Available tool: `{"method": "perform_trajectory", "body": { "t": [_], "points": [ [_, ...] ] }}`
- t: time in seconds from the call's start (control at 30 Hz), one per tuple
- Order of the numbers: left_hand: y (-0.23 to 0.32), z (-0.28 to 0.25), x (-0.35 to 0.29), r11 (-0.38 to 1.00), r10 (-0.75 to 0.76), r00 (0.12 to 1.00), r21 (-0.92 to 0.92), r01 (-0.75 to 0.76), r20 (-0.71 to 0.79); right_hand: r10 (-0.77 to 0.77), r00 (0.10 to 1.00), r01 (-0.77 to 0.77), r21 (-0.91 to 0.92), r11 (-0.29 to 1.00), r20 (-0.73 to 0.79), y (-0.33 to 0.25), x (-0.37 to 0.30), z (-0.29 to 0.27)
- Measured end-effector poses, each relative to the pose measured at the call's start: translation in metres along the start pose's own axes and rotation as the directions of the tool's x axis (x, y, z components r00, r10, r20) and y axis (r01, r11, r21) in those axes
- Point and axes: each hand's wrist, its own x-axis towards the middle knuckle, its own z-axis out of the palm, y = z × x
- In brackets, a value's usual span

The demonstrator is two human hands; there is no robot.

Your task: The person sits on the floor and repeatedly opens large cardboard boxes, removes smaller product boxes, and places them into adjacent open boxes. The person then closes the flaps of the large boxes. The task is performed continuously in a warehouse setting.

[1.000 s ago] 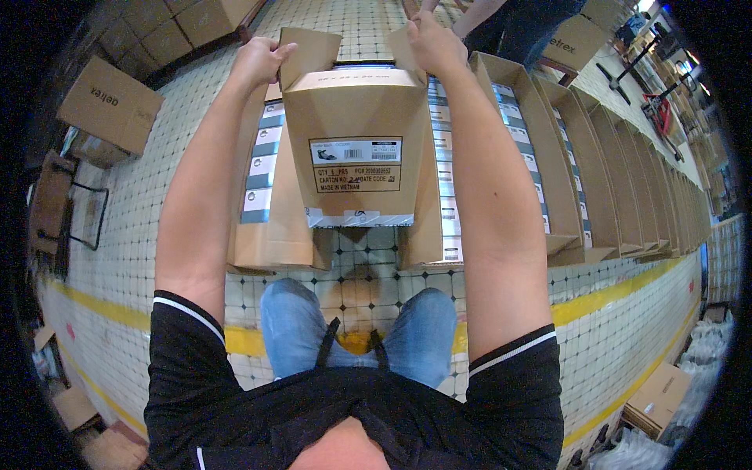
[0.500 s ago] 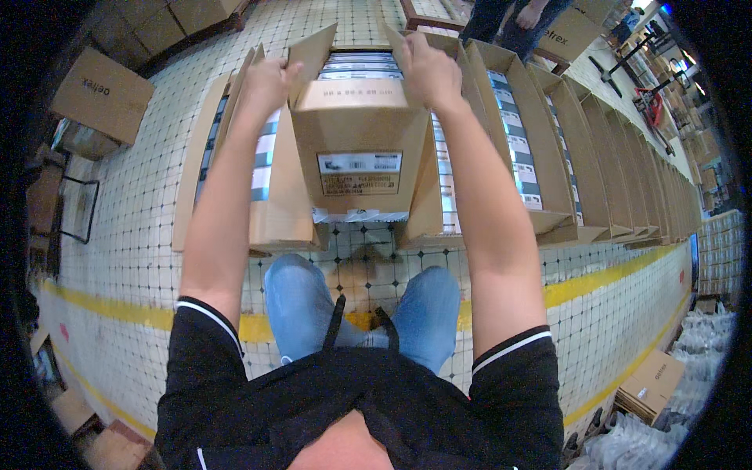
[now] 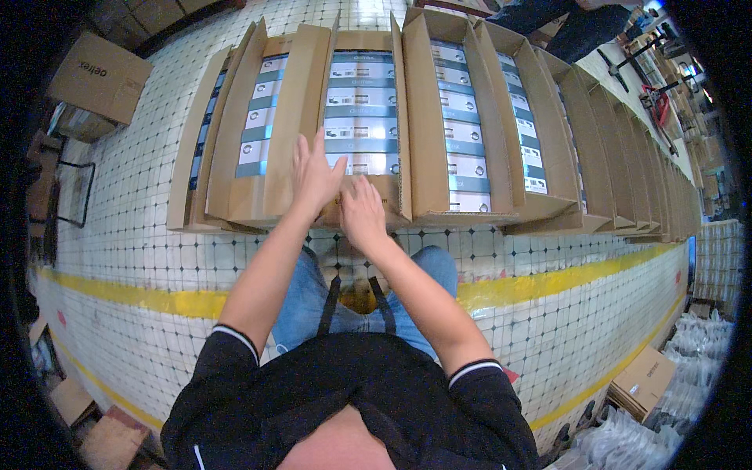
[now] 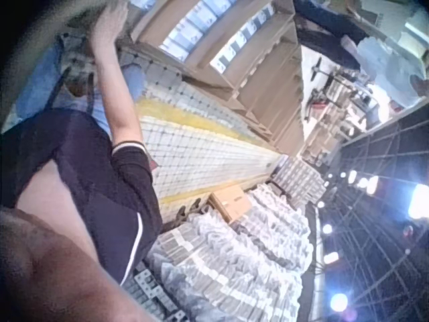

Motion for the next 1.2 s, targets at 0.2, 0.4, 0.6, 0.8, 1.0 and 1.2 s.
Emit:
{"method": "perform_trajectory", "body": {
  "t": [0.2, 0.4, 0.6, 0.8, 1.0, 1.2],
  "points": [
    [-0.009, 0.035, 0.036, 0.876, -0.307, 0.834, -0.207, 0.436, 0.458, 0.289, 0.925, -0.280, -0.072, 0.957, 0.247, 0.029, 0.039, 0.024],
    [-0.048, 0.029, 0.047, 0.872, -0.230, 0.895, -0.328, 0.364, 0.382, 0.106, 0.994, -0.106, -0.039, 0.994, 0.003, 0.011, 0.017, -0.032],
    [-0.064, 0.029, 0.046, 0.899, -0.187, 0.880, -0.284, 0.332, 0.437, 0.120, 0.984, -0.124, 0.019, 0.992, 0.134, -0.043, -0.096, -0.080],
    [-0.056, 0.018, 0.046, 0.899, -0.165, 0.877, -0.297, 0.322, 0.451, 0.219, 0.964, -0.254, 0.271, 0.928, 0.151, -0.050, -0.134, -0.083],
    [-0.054, 0.017, 0.045, 0.899, -0.188, 0.869, -0.276, 0.340, 0.459, 0.265, 0.940, -0.160, 0.406, 0.900, -0.215, -0.011, -0.075, -0.108],
    [-0.059, 0.026, 0.046, 0.907, -0.197, 0.890, -0.268, 0.325, 0.412, 0.231, 0.910, -0.126, 0.301, 0.945, -0.345, 0.031, -0.001, -0.106]
  ]
}}
